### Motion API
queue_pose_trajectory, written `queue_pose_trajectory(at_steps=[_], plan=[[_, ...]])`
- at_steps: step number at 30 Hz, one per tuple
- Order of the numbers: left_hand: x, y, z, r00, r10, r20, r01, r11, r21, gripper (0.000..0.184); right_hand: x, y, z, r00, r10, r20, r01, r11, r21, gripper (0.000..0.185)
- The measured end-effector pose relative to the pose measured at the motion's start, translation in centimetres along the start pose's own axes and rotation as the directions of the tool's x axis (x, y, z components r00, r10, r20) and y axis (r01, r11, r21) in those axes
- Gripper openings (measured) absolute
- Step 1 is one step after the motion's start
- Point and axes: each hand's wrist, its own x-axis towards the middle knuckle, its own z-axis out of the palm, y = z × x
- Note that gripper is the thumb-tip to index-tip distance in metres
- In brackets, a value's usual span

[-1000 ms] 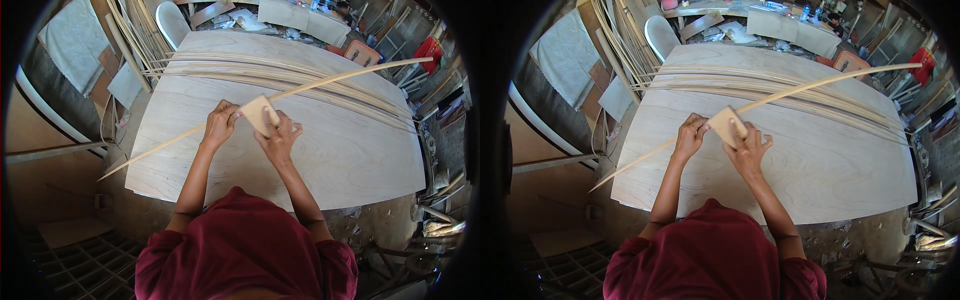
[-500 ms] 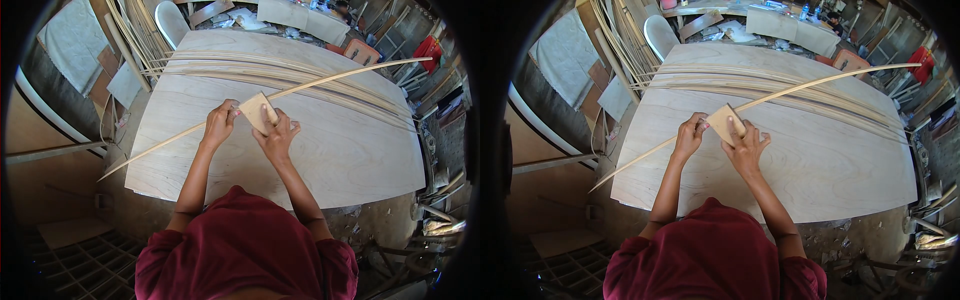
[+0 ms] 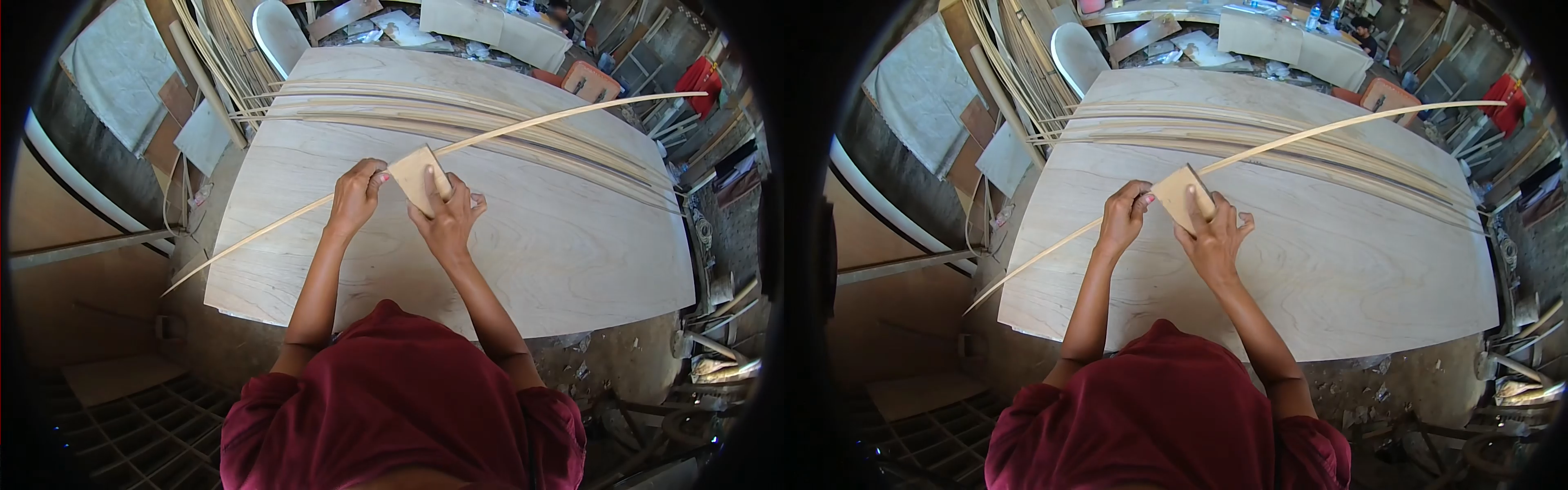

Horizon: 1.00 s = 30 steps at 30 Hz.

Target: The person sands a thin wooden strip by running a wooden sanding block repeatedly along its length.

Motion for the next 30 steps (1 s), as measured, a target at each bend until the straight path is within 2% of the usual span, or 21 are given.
queue_pose_trajectory(at_steps=[2,4,5,7,8,10,12,14,15,17,18,20,21,23,29,30], plan=[[0.1,0.1,-0.1,0.999,0.042,-0.033,-0.041,0.999,0.015,0.009,0.5,0.3,-0.1,0.998,-0.032,0.046,0.031,0.999,0.01,0.074],[0.2,0.6,-0.5,0.999,0.047,-0.027,-0.046,0.999,0.019,0.009,2.1,1.3,-1.1,0.996,-0.026,-0.09,0.022,0.999,-0.048,0.074],[0.3,0.5,-0.5,0.998,0.048,-0.03,-0.047,0.999,0.017,0.009,3.0,2.1,-1.6,0.995,-0.03,-0.091,0.026,0.998,-0.05,0.074],[0.3,0.4,-0.6,0.998,0.043,-0.04,-0.044,0.999,-0.024,0.01,4.2,3.1,-2.4,0.973,0.144,-0.178,-0.15,0.988,-0.02,0.074],[0.2,0.6,-0.6,0.998,0.039,-0.039,-0.04,0.999,-0.025,0.01,4.3,3.0,-2.4,0.974,0.144,-0.175,-0.15,0.988,-0.021,0.074],[0.5,1.2,-0.7,0.998,-0.065,-0.006,0.065,0.996,-0.058,0.012,4.5,2.7,-2.5,0.964,0.139,-0.227,-0.149,0.989,-0.026,0.072],[0.5,0.7,-0.3,0.999,-0.048,0.001,0.048,0.997,-0.058,0.013,3.0,2.0,-1.4,0.967,0.155,-0.203,-0.154,0.988,0.022,0.073],[0.3,0.2,0.0,0.999,-0.036,0.006,0.036,0.998,-0.052,0.014,1.4,0.5,-0.5,0.997,0.035,-0.074,-0.038,0.998,-0.042,0.075],[0.3,0.0,0.2,1.0,-0.012,-0.007,0.012,1.0,-0.021,0.014,0.8,0.1,-0.2,0.996,0.038,-0.075,-0.041,0.998,-0.041,0.075],[0.2,-0.2,0.4,1.0,0.012,-0.016,-0.012,1.0,0.01,0.014,0.0,-0.3,0.1,0.998,-0.027,0.059,0.027,1.0,0.014,0.076],[0.0,-0.3,0.4,0.999,0.022,-0.029,-0.022,1.0,0.003,0.014,0.2,-0.2,0.0,0.998,-0.027,0.06,0.026,1.0,0.016,0.076],[-0.1,-0.3,0.3,0.999,0.028,-0.043,-0.028,1.0,-0.003,0.013,1.3,0.8,-0.6,1.0,-0.014,-0.024,0.013,0.998,-0.058,0.076],[0.0,-0.1,0.0,0.998,0.047,-0.035,-0.045,0.998,0.049,0.013,1.9,1.5,-1.0,1.0,-0.017,-0.022,0.015,0.998,-0.057,0.076],[0.4,0.3,-0.2,0.998,0.063,-0.028,-0.06,0.993,0.097,0.012,3.2,2.8,-1.7,0.978,0.122,-0.169,-0.124,0.992,-0.004,0.076],[1.0,0.4,0.0,1.0,0.017,-0.004,-0.017,0.997,0.073,0.011,2.5,1.8,-1.0,0.974,0.138,-0.182,-0.129,0.99,0.06,0.075],[0.9,0.3,0.3,1.0,-0.005,-0.004,0.005,1.0,0.005,0.011,1.8,1.1,-0.5,0.973,0.139,-0.182,-0.13,0.99,0.062,0.075]])
